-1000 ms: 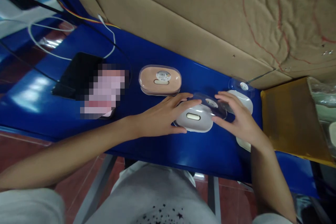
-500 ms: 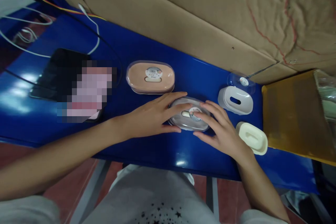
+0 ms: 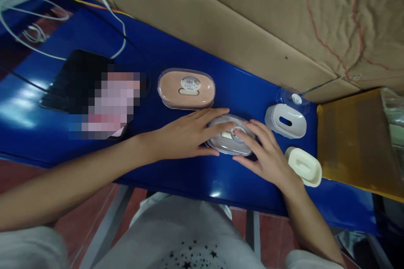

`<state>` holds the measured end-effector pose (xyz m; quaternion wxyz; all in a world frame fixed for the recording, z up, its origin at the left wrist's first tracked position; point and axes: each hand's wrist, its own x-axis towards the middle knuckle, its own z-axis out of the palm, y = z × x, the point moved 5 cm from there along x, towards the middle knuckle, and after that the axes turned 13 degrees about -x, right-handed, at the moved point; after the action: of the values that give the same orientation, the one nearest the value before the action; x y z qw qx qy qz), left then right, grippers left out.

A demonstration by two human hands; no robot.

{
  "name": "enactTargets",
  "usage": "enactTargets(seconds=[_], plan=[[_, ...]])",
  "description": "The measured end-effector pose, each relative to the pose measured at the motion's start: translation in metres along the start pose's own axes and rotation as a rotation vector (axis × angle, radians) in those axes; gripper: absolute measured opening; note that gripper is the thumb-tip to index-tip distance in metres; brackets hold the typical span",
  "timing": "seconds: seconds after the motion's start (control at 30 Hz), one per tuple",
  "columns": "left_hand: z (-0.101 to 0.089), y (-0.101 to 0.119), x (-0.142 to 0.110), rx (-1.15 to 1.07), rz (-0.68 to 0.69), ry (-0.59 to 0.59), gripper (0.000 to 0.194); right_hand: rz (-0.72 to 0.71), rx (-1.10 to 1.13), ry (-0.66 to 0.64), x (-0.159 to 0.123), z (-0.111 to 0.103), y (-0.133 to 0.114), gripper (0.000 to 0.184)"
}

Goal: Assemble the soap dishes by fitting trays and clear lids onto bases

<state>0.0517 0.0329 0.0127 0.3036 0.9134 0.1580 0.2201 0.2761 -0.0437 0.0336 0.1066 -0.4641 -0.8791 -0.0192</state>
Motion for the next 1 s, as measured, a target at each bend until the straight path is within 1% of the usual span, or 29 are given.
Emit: enactTargets(seconds=[0.2,0.33,0.7,1.0], plan=[[0.000,0.002,0.001,0.053,0.042,0.006,0.078,0.008,-0.054,-0.038,0.000,0.006,-0.003,0.094],[-0.002,0.004,0.001,0.077,0.044,0.016,0.078,0.015,-0.080,-0.068,0.000,0.008,-0.004,0.096],[-0.004,0.005,0.001,0.115,0.046,0.007,0.078,0.021,-0.108,-0.086,0.000,0.007,-0.005,0.095],[-0.003,0.004,0.002,0.176,0.052,0.012,0.076,0.019,-0.166,-0.097,0.001,0.012,-0.006,0.096]])
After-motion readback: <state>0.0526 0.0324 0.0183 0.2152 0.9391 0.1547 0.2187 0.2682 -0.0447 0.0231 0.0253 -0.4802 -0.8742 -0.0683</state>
